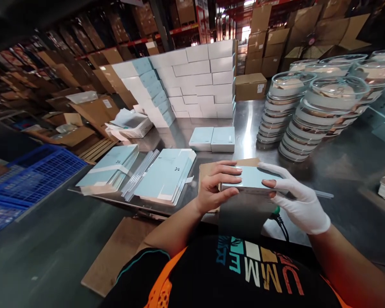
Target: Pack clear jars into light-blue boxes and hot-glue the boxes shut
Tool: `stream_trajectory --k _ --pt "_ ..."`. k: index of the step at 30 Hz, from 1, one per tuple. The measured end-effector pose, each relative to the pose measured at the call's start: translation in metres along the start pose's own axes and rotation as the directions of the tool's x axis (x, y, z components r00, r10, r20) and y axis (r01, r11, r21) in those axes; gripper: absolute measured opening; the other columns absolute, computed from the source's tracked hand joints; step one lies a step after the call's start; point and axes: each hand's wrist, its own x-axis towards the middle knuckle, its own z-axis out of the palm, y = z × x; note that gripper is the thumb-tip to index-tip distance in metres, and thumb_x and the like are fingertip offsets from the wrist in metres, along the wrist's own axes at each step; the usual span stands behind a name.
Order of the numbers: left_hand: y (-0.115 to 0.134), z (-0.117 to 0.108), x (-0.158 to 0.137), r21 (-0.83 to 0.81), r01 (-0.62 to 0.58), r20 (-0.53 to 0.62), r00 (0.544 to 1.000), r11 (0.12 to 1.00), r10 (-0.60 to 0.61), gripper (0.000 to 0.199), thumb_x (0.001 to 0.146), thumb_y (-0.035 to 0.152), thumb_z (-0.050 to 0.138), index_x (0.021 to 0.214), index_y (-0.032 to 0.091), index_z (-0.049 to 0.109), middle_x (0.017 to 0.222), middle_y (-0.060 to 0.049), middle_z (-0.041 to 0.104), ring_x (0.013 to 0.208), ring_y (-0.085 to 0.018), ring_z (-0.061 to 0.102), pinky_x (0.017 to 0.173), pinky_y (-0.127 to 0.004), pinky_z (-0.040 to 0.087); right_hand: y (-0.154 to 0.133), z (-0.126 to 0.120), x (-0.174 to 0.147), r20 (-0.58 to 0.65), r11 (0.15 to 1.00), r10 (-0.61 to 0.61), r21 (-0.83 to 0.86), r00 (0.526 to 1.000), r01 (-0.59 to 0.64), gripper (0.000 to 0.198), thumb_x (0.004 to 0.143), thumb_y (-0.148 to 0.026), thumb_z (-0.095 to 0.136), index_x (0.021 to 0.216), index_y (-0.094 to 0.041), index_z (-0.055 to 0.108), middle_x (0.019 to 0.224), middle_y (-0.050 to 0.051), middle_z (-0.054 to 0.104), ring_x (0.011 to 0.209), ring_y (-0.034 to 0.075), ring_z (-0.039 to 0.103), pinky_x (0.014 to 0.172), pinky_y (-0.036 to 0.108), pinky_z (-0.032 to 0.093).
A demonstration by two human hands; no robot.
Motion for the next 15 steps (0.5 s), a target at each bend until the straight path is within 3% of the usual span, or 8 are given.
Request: stream_trajectory --k 3,5,7,9,11,13,15 --pt "-0.002 -0.006 0.005 -0.012 -0.018 0.014 1.000 1.000 0.019 0.040 0.098 0.063 0.073 0.095 0.025 0.083 0.109 -0.013 0.083 0.125 -0.035 0.074 0.112 -0.061 0.055 0.003 -0.004 0.004 0.002 0.999 -0.031 -0.033 1.000 0.031 0.017 0.102 -0.034 0.077 0.117 -0.035 0.084 0.147 0.009 0.072 0.138 0.030 0.069 0.121 0.052 0.054" --pt "0.001 -0.013 0.012 0.033 -0.011 0.104 0.995 0.999 0.008 0.035 0.096 0.059 0.077 0.095 0.024 0.083 0.111 -0.014 0.083 0.129 -0.036 0.073 0.113 -0.060 0.054 0.004 -0.003 0.004 0.020 0.995 -0.064 -0.072 0.998 0.065 0.020 0.104 -0.030 0.074 0.121 -0.035 0.084 0.148 0.009 0.071 0.136 0.028 0.070 0.118 0.049 0.057" --pt "0.012 -0.024 0.024 0.157 -0.008 0.246 0.969 0.988 -0.031 0.029 0.092 0.053 0.084 0.099 0.025 0.083 0.122 -0.016 0.082 0.137 -0.038 0.068 0.117 -0.060 0.052 0.004 0.004 0.003 0.058 0.979 -0.143 -0.135 0.988 0.149 0.032 0.107 -0.031 0.069 0.138 -0.036 0.077 0.157 0.010 0.065 0.142 0.027 0.066 0.120 0.047 0.056" --pt "0.027 -0.034 0.038 0.297 -0.023 0.383 0.919 0.955 -0.097 0.034 0.089 0.047 0.088 0.116 0.027 0.082 0.139 -0.017 0.077 0.139 -0.041 0.066 0.116 -0.058 0.052 0.004 0.016 0.007 0.114 0.940 -0.243 -0.219 0.963 0.263 0.060 0.109 -0.039 0.066 0.167 -0.036 0.051 0.172 0.012 0.048 0.157 0.029 0.052 0.126 0.050 0.049" --pt "0.041 -0.044 0.050 0.374 -0.028 0.460 0.874 0.927 -0.159 0.054 0.088 0.045 0.087 0.138 0.028 0.076 0.143 -0.018 0.075 0.128 -0.041 0.073 0.108 -0.054 0.058 0.006 0.023 0.022 0.206 0.895 -0.302 -0.274 0.931 0.351 0.093 0.108 -0.053 0.066 0.181 -0.030 0.013 0.180 0.016 0.033 0.165 0.032 0.038 0.132 0.052 0.042" --pt "0.049 -0.056 0.057 0.404 0.014 0.437 0.875 0.914 -0.207 0.068 0.083 0.045 0.090 0.147 0.028 0.071 0.136 -0.017 0.078 0.116 -0.040 0.077 0.101 -0.049 0.062 0.009 0.014 0.051 0.262 0.879 -0.269 -0.325 0.927 0.348 0.106 0.105 -0.064 0.064 0.181 -0.025 0.001 0.181 0.016 0.030 0.167 0.032 0.035 0.134 0.051 0.039" --pt "0.049 -0.069 0.057 0.390 0.151 0.221 0.943 0.908 -0.251 0.074 0.074 0.046 0.096 0.143 0.027 0.074 0.131 -0.015 0.079 0.114 -0.039 0.076 0.099 -0.047 0.063 0.016 -0.018 0.090 0.173 0.858 -0.185 -0.451 0.967 0.245 0.097 0.104 -0.065 0.063 0.179 -0.020 0.021 0.180 0.016 0.033 0.167 0.034 0.034 0.136 0.052 0.034"
